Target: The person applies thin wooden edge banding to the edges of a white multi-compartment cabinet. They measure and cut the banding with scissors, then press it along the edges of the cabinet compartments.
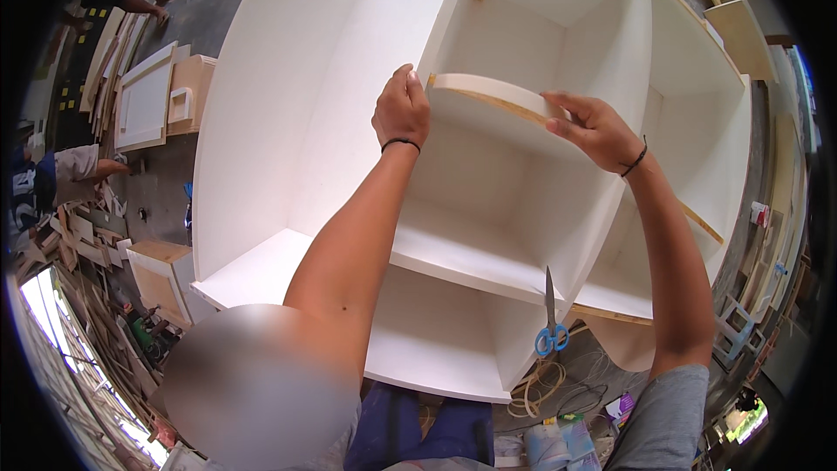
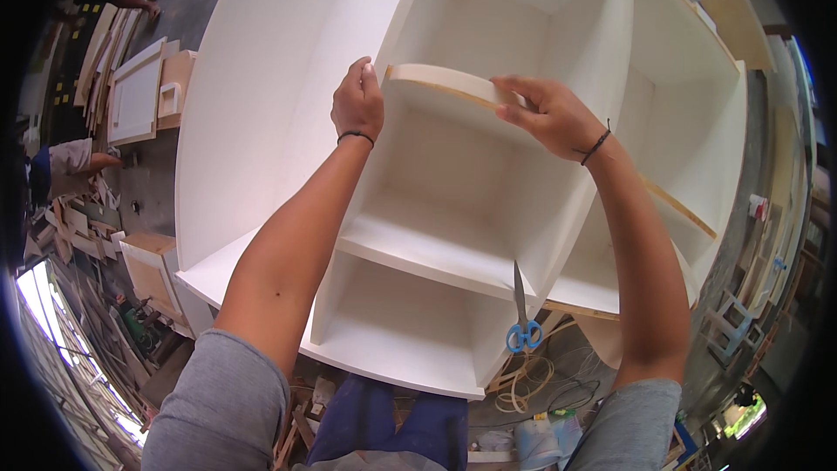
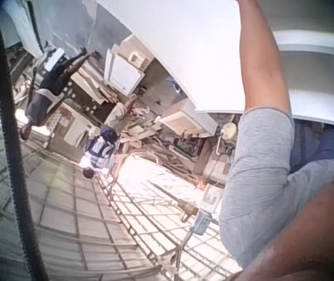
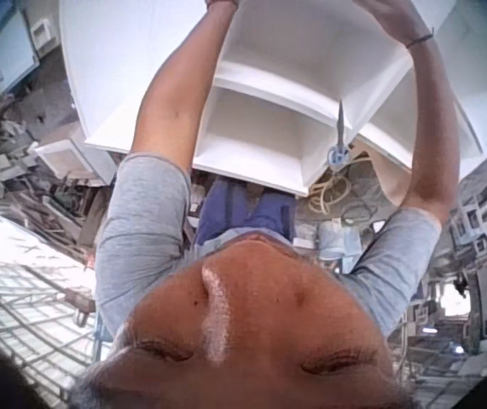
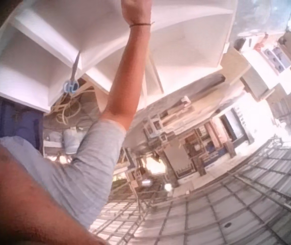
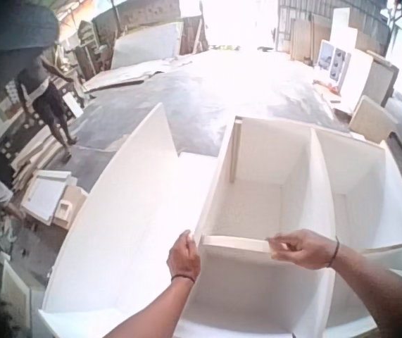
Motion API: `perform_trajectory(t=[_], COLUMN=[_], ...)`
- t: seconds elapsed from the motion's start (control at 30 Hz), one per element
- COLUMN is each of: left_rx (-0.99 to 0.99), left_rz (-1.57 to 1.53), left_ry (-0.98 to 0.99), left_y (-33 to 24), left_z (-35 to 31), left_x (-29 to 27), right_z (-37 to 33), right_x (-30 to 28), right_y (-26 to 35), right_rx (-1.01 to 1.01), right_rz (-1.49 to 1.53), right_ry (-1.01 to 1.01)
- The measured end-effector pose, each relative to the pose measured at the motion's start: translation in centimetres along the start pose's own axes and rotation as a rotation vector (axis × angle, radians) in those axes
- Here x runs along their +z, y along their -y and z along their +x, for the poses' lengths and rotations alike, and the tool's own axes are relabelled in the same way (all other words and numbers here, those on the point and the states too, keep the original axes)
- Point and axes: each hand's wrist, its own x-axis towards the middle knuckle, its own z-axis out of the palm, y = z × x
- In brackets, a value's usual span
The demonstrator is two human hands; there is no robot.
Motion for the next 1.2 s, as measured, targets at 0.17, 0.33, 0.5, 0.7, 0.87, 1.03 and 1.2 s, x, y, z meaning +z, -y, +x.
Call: perform_trajectory(t=[0.17,0.33,0.5,0.7,0.87,1.03,1.2], left_rx=[-0.032,0.018,0.043,0.046,0.06,0.042,0.027], left_rz=[-0.016,0.068,0.143,0.135,0.126,0.086,0.076], left_ry=[0.052,0.097,0.142,0.144,0.124,0.13,0.104], left_y=[-0.6,-1.4,-1.3,-1.1,-0.9,-0.9,-1.0], left_z=[0.2,-0.1,0.0,0.1,0.3,0.2,0.2], left_x=[-0.2,-0.6,-0.6,-0.3,-0.1,-0.2,-0.3], right_z=[1.8,2.4,3.4,5.9,7.7,8.2,9.3], right_x=[-1.0,-2.3,-0.2,2.5,3.0,2.8,3.2], right_y=[-1.7,-1.1,-1.6,-0.2,0.8,0.6,0.7], right_rx=[0.036,0.226,0.101,0.01,0.013,-0.069,-0.147], right_rz=[-0.014,-0.324,-0.365,-0.14,-0.018,0.105,0.056], right_ry=[0.018,0.176,0.162,0.177,0.149,0.121,0.071])
